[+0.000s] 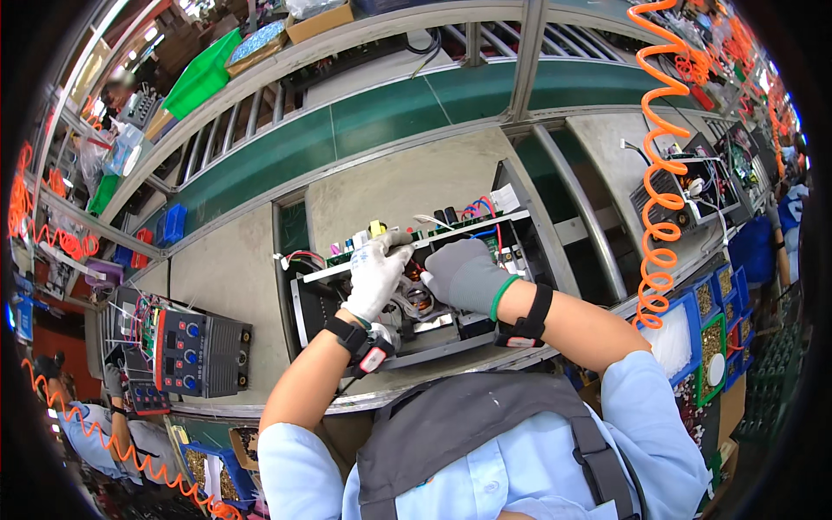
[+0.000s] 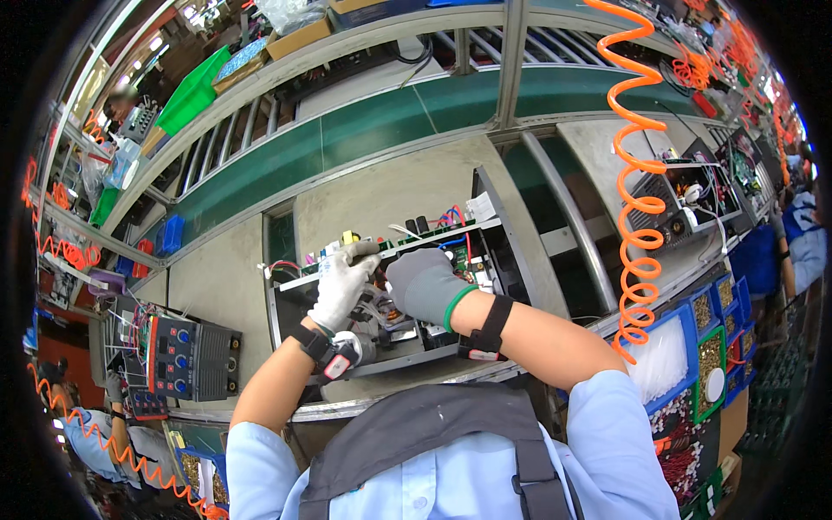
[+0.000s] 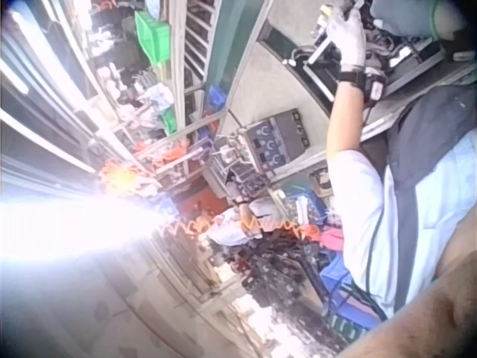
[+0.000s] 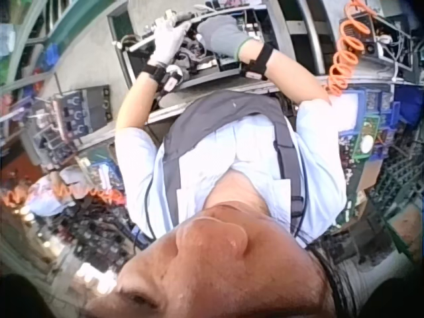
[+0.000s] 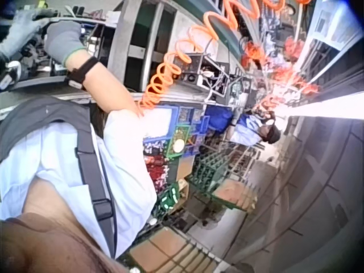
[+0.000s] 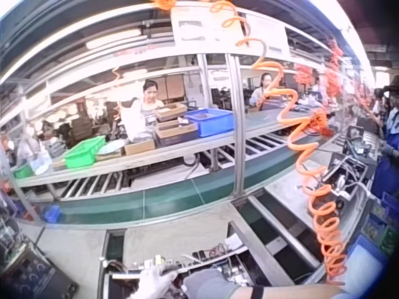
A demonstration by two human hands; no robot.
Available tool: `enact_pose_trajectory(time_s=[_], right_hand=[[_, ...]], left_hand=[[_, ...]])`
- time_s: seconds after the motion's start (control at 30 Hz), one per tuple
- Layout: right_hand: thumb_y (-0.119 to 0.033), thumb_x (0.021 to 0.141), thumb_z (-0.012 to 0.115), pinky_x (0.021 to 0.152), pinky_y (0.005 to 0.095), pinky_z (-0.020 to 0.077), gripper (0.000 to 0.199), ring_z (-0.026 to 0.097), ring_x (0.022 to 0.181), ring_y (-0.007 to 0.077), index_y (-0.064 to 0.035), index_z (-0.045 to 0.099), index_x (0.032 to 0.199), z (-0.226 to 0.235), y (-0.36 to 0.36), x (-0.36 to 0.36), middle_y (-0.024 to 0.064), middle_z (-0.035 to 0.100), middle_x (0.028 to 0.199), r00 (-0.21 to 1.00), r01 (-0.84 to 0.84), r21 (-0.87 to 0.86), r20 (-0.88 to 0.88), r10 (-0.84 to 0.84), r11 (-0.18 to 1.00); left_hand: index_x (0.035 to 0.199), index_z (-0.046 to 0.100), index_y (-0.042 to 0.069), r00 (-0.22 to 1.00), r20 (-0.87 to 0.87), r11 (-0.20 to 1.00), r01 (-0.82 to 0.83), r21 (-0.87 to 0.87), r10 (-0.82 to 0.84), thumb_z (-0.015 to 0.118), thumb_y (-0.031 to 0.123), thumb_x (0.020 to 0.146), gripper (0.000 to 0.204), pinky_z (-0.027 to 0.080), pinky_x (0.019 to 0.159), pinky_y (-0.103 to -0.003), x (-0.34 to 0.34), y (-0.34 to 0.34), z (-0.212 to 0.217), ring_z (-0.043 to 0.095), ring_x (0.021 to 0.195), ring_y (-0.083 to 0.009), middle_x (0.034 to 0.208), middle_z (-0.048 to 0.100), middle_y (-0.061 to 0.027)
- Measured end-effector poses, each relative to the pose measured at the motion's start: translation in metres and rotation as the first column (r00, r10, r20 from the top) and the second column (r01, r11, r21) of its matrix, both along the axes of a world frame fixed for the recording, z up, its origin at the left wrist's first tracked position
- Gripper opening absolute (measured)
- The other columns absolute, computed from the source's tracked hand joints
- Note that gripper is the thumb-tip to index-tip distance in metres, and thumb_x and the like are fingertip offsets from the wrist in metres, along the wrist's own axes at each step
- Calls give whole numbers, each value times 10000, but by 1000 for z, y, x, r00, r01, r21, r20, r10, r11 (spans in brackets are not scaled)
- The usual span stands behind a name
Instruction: Assembling and wiring internal components of electronic power supply units on an assembly line.
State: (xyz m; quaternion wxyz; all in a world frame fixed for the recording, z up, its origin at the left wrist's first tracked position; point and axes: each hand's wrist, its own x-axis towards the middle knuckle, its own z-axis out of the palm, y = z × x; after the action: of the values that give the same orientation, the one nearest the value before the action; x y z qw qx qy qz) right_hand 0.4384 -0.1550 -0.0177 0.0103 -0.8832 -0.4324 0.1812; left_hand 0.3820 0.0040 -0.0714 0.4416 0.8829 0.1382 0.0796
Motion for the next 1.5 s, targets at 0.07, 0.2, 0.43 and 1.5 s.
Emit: enact_pose_trajectory(time_s=[0.07, 0.2, 0.43, 1.5], right_hand=[[-403, 863, 555, 707, 405, 510, 341, 670, 799, 291, -97, 703, 882, 6, -9, 5, 108, 683, 809, 998, 8, 75, -67, -3, 997], [-299, 826, 662, 758, 375, 506, 358, 658, 805, 266, -63, 635, 1094, 19, -55, 20, 87, 673, 857, 898, 319, 547, -435, -63, 774], [-103, 855, 606, 776, 236, 453, 280, 560, 869, 75, 0, 649, 1112, 19, -170, 41, 17, 663, 952, 799, 601, 700, -521, -299, 385], [-80, 870, 563, 915, 295, 442, 413, 562, 1060, 156, 21, 518, 1268, 105, -99, -6, 119, 606, 1149, 853, 337, 892, -425, 303, 302]], left_hand=[[1008, 674, 22, 993, -61, 994, -99, -43, 96, 599, 193, 848, 246, 495, 786, -321, 7, -3, 4, 650, 810, -241, 886, 683, -169], [998, 617, 10, 927, 164, 886, -254, -387, 338, 591, 62, 865, 145, 466, 553, -235, 22, 11, 16, 573, 630, -103, 794, 656, -50], [1004, 551, 8, 578, 429, 705, -427, -567, 695, 571, 96, 894, 142, 498, 639, -274, 41, 171, 69, 634, 752, -156, 920, 618, -101], [1096, 615, -16, 875, 360, 779, 463, -423, -324, 559, 120, 927, 224, 523, 671, -302, -69, -87, 136, 647, 753, -213, 900, 665, -148]])
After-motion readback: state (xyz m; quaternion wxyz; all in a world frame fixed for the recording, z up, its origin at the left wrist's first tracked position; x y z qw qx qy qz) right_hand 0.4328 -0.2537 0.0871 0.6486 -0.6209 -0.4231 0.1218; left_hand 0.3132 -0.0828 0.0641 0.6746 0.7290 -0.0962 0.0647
